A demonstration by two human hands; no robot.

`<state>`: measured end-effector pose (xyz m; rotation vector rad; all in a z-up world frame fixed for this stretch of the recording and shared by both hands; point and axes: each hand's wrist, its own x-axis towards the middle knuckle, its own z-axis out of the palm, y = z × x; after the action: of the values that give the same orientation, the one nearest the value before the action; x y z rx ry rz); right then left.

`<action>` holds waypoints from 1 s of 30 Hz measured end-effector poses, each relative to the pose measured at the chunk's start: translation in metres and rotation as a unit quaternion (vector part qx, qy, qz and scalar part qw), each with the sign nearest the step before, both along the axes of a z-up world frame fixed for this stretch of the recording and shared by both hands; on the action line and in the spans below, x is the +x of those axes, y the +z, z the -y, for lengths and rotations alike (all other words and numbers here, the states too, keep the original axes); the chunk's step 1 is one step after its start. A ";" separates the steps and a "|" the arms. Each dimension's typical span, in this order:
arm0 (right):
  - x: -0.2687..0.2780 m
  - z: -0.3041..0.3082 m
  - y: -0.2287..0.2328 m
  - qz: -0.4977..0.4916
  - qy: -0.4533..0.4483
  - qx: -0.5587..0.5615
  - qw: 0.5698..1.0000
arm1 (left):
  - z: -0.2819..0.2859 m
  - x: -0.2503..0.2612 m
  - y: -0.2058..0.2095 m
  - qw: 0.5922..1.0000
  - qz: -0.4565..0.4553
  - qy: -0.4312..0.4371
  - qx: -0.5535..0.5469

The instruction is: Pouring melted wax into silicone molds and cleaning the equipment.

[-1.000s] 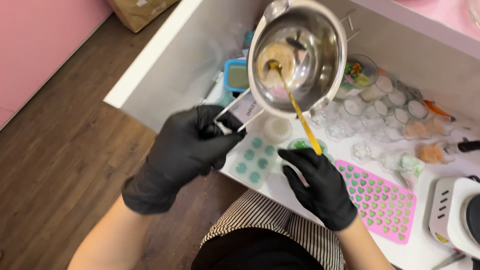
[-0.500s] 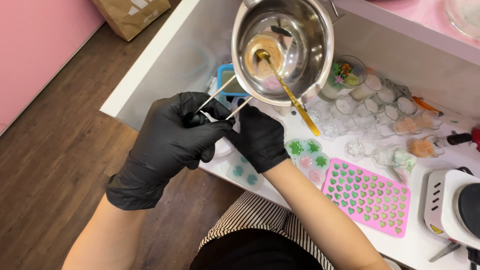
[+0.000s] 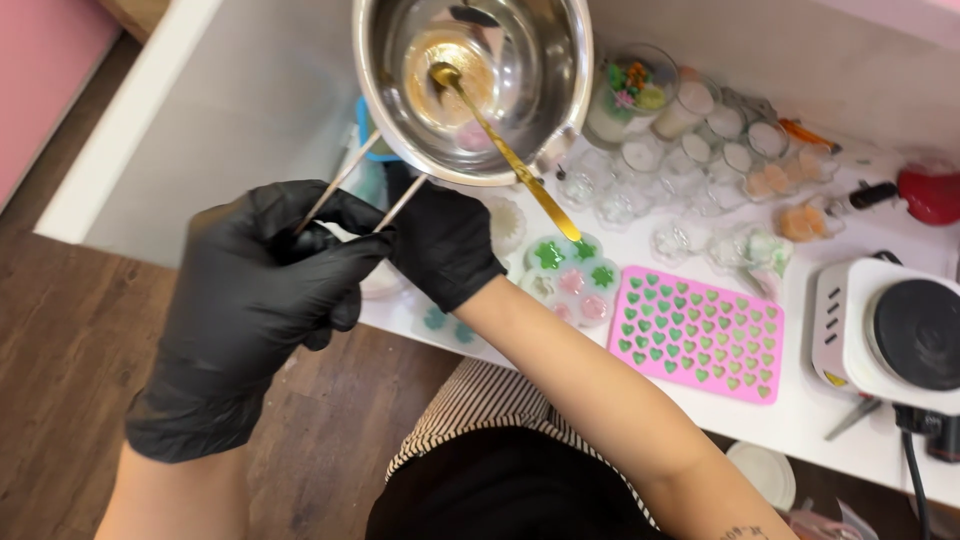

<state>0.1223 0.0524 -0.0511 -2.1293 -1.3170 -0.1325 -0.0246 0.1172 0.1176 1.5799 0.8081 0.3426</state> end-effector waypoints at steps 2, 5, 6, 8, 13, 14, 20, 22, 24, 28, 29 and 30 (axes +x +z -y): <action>0.000 0.005 -0.002 0.009 -0.002 0.031 0.999 | 0.004 0.001 -0.005 1.000 0.010 -0.001 0.006; -0.001 0.015 0.001 0.019 0.002 0.077 0.997 | 0.010 0.001 -0.013 0.999 0.022 -0.004 0.031; -0.001 0.018 0.004 0.019 0.011 0.092 0.996 | 0.011 0.001 -0.016 0.998 0.023 -0.006 0.050; -0.001 0.026 0.001 -0.006 0.011 0.072 0.997 | 0.015 0.004 -0.018 0.998 0.018 -0.010 0.054; -0.006 0.071 0.020 -0.116 -0.004 0.027 0.993 | 0.023 0.009 -0.020 0.998 0.000 -0.003 0.063; -0.004 0.084 0.023 -0.183 -0.016 0.036 0.982 | 0.024 0.010 -0.021 0.998 -0.014 0.000 0.067; 0.025 0.164 0.011 -0.448 -0.079 0.163 0.875 | 0.024 0.011 -0.022 0.998 -0.032 -0.001 0.059; 0.031 0.181 0.010 -0.475 -0.110 0.186 0.853 | 0.025 0.013 -0.022 0.998 -0.028 -0.004 0.057; 0.034 0.193 0.013 -0.516 -0.063 0.247 0.818 | 0.028 0.016 -0.023 0.999 -0.026 0.001 0.044; 0.029 0.191 0.015 -0.533 -0.069 0.248 0.806 | 0.034 0.021 -0.023 0.998 -0.033 0.002 0.061; 0.027 0.190 0.017 -0.539 -0.063 0.252 0.801 | 0.034 0.021 -0.023 0.997 -0.035 0.000 0.067; 0.025 0.188 0.019 -0.545 -0.057 0.257 0.796 | 0.034 0.020 -0.023 0.997 -0.037 -0.002 0.072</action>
<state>0.1471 -0.1354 -0.0325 -1.3639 -0.3729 0.5602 -0.0042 0.0835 0.0948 1.7377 0.8537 0.3476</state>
